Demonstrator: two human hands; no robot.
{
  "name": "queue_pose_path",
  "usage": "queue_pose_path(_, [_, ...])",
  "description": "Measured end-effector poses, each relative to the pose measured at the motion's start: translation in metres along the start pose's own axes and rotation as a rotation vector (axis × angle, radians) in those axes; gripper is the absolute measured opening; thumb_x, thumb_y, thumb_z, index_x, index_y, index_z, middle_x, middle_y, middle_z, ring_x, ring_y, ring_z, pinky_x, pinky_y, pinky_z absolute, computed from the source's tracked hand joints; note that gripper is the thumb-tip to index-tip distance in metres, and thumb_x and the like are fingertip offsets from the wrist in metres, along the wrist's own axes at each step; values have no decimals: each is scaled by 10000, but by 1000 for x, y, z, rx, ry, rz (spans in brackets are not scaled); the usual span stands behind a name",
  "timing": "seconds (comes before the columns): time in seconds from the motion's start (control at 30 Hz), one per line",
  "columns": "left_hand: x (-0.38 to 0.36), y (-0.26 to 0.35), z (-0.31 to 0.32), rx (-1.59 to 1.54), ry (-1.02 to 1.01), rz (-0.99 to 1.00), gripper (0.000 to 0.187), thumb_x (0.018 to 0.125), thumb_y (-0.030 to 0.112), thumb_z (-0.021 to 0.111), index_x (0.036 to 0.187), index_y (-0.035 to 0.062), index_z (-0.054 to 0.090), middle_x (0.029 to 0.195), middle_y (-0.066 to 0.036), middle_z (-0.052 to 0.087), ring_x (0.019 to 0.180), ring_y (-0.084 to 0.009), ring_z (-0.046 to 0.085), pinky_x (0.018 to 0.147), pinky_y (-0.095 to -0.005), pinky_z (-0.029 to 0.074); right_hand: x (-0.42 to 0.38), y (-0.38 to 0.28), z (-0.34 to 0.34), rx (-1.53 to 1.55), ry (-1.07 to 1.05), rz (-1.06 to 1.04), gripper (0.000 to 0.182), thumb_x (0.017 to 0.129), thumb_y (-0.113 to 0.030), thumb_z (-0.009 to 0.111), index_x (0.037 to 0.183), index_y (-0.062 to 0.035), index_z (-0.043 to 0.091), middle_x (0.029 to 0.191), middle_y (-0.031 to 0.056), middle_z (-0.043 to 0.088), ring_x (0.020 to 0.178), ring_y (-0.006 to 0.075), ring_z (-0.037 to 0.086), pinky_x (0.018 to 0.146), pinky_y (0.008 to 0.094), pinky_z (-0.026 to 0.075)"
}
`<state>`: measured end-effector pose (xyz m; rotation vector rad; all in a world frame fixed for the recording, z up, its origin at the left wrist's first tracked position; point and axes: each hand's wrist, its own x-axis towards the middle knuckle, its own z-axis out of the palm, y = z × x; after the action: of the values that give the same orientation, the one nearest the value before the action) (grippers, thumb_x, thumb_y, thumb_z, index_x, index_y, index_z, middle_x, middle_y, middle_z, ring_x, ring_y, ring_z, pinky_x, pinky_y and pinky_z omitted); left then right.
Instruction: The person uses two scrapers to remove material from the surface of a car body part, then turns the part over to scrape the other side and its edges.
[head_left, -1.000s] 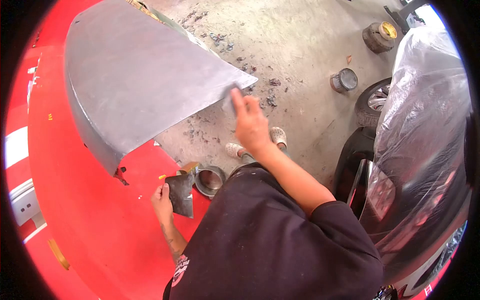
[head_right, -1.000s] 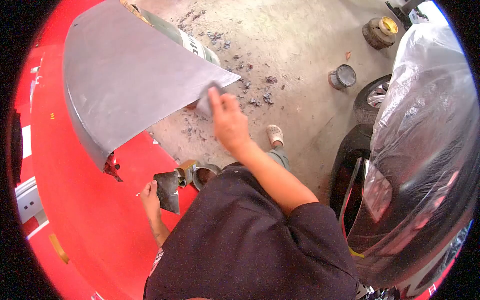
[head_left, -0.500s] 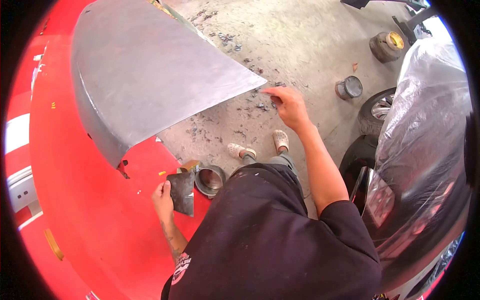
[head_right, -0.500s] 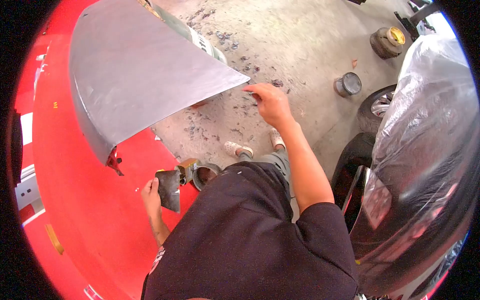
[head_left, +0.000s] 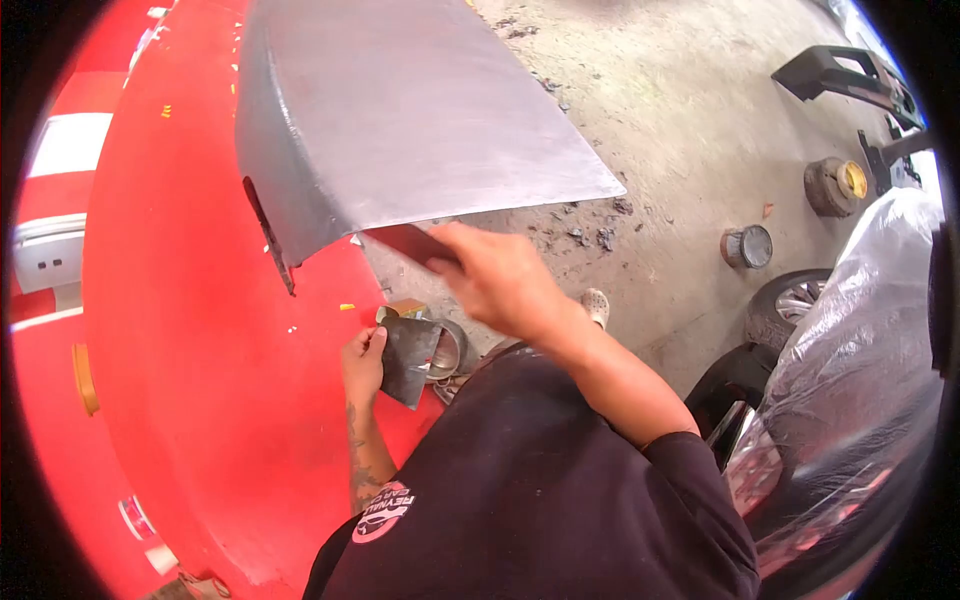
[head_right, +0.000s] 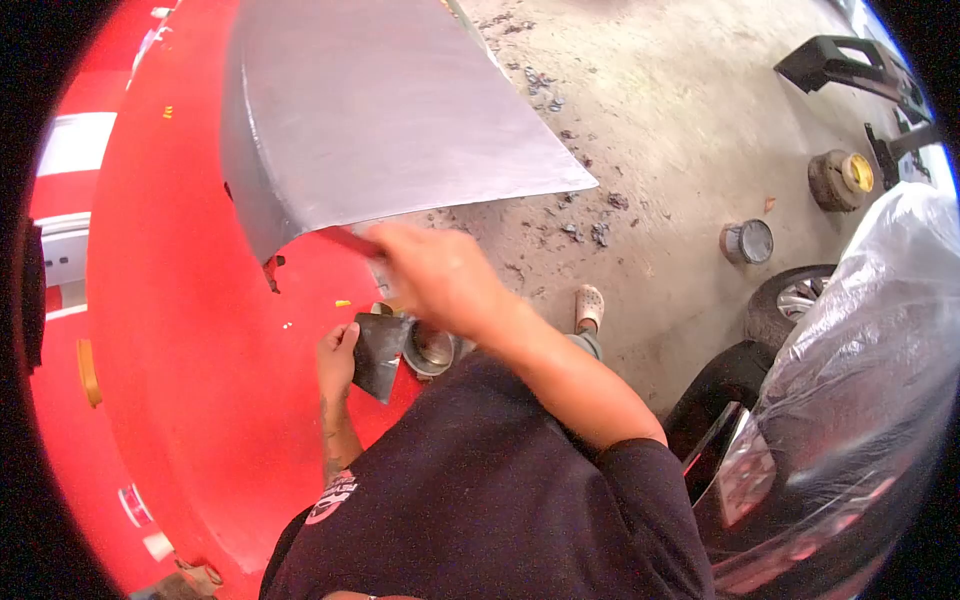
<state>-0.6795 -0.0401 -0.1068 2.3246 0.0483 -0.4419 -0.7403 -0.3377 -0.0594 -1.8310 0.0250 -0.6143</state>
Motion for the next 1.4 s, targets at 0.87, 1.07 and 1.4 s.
queue_pose_path(0.87, [-13,-49,-12,-211,242,-20,267,910,224,599,885,-37,656,676,28,563,636,-52,484,575,-240,390,17,21,-10,-135,110,-565,357,672,81,684,951,-42,497,873,150,660,673,288,645,572,326,513])
queue_pose_path(1.07, [-10,-60,-11,-278,212,-20,277,905,225,602,919,-45,659,729,-3,616,667,-73,528,618,-243,420,25,3,22,-88,138,-661,310,577,-24,694,835,6,523,952,215,624,769,343,662,598,360,535])
queue_pose_path(1.4, [-17,-67,-19,-227,225,-97,276,898,223,609,913,-48,661,714,5,608,660,-67,520,612,-240,419,23,5,26,-130,156,-657,263,711,4,683,905,7,505,914,213,630,792,330,672,646,366,554])
